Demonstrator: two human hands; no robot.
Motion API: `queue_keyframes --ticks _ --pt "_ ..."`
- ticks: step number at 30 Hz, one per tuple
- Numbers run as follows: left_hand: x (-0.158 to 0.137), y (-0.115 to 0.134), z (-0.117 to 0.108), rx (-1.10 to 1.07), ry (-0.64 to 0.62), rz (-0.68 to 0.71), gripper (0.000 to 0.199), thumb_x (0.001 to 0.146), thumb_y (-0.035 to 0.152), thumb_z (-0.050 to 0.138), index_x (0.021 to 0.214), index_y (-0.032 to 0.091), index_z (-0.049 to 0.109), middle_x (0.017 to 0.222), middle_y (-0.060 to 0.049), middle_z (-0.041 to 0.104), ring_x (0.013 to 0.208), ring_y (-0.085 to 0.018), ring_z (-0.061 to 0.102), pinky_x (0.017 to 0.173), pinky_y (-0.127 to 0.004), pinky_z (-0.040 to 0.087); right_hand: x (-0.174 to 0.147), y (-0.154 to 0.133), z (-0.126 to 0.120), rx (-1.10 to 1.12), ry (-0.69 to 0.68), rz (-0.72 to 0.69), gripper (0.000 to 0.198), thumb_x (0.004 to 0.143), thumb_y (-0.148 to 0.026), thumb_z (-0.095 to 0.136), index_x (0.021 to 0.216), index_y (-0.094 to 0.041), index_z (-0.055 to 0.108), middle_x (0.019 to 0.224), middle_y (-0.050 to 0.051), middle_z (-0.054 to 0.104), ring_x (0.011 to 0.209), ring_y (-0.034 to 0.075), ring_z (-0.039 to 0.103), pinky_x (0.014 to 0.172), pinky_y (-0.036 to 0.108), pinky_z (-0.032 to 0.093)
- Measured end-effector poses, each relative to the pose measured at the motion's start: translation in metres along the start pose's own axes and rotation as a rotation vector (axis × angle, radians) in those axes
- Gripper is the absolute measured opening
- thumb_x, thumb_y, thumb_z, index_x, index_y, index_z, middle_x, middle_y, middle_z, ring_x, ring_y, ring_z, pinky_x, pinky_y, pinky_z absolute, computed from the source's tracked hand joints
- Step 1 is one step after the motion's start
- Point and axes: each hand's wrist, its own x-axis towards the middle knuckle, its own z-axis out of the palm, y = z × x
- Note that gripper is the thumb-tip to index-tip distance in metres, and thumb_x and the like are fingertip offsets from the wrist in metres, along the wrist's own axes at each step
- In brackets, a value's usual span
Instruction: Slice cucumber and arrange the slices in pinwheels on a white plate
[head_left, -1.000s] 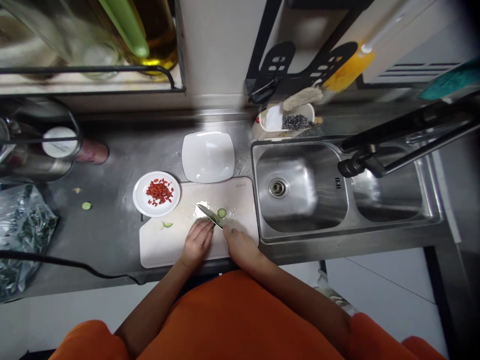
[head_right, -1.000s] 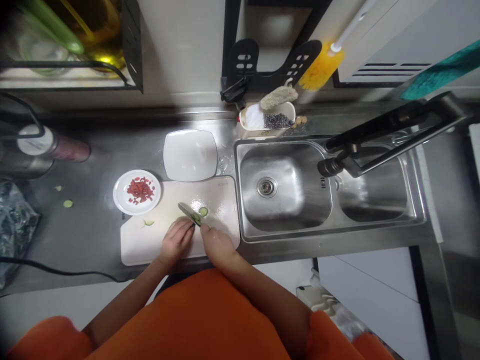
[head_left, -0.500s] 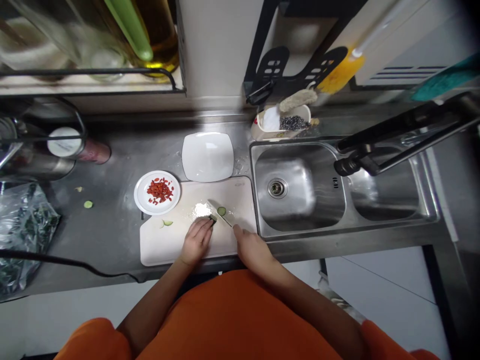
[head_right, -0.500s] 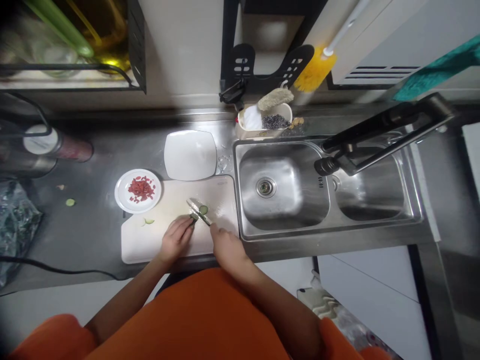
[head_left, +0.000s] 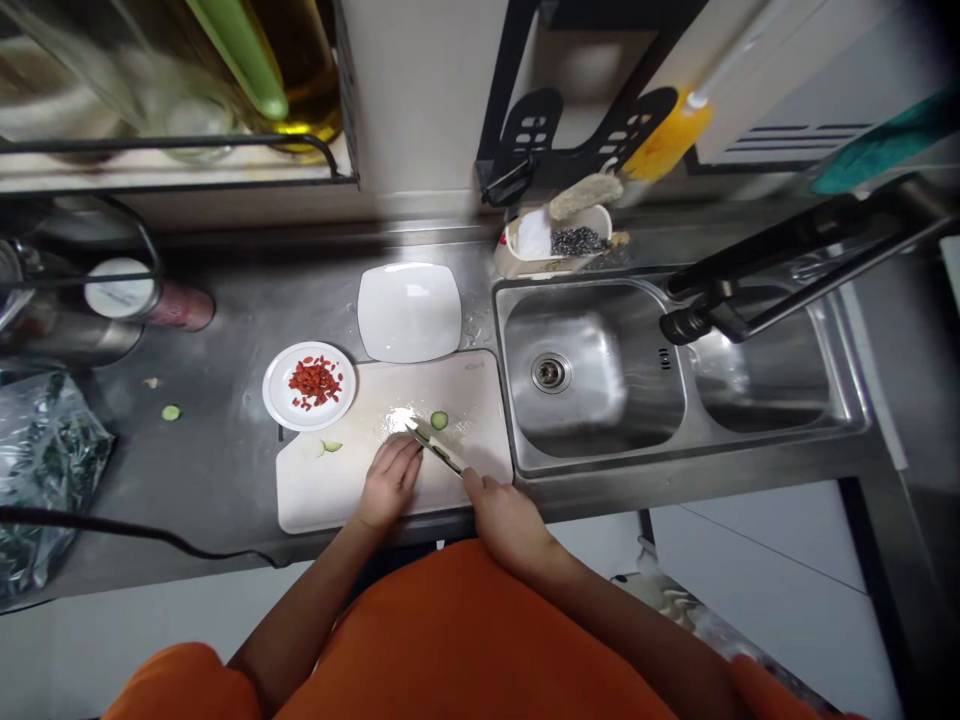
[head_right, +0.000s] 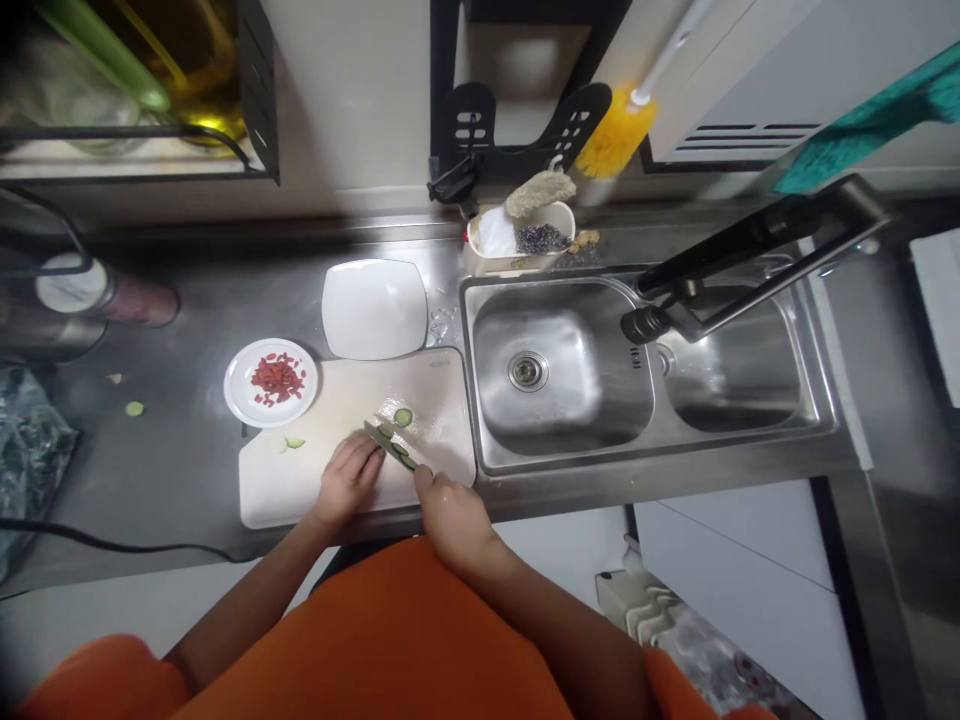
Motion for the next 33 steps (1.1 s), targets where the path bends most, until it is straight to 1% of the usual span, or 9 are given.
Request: queue_keyframes --ticks 7,15,19,24,33 --pt "0.001 0.001 0.000 0.009 0.005 0.012 0.023 0.087 0.015 0.052 0.108 0.016 0.060 0.102 -0.010 0.065 0.104 -0.020 0.059 0.096 -0.041 0.048 0.001 0.001 0.006 0.001 0.017 -0.008 0.032 0.086 -0.002 0.030 0.111 -0.016 0.046 0.091 0.011 0.065 0.082 0.021 0.067 0.067 0.026 0.050" --pt "0.003 0.001 -0.001 0.007 0.012 0.025 0.023 0.086 0.014 0.053 0.108 0.016 0.060 0.102 -0.009 0.065 0.103 -0.021 0.059 0.096 -0.042 0.049 0.002 -0.001 -0.002 0.023 -0.025 -0.006 0.034 0.087 -0.004 0.028 0.112 -0.015 0.047 0.094 0.014 0.065 0.085 0.023 0.067 0.069 0.028 0.050" --pt "0.004 0.002 -0.002 0.004 0.006 0.011 0.023 0.086 0.014 0.052 0.107 0.016 0.060 0.102 -0.010 0.066 0.104 -0.021 0.059 0.096 -0.042 0.048 0.005 0.000 0.001 0.025 -0.008 -0.022 0.036 0.087 -0.004 0.027 0.115 -0.015 0.046 0.094 0.013 0.066 0.085 0.024 0.067 0.068 0.030 0.050" --pt "0.003 0.002 -0.002 -0.007 -0.013 -0.007 0.022 0.087 0.015 0.051 0.107 0.017 0.061 0.102 -0.009 0.066 0.103 -0.021 0.059 0.096 -0.042 0.048 0.008 0.002 0.004 0.016 -0.009 -0.030 0.035 0.088 -0.005 0.028 0.116 -0.016 0.046 0.093 0.014 0.066 0.087 0.024 0.067 0.069 0.029 0.049" --pt "0.003 0.000 -0.002 -0.030 -0.018 -0.003 0.024 0.086 0.013 0.053 0.109 0.016 0.060 0.103 -0.009 0.065 0.104 -0.020 0.058 0.097 -0.042 0.048 0.014 0.001 0.001 0.007 -0.001 -0.048 0.035 0.089 -0.006 0.026 0.115 -0.016 0.046 0.092 0.013 0.066 0.086 0.024 0.066 0.068 0.029 0.049"
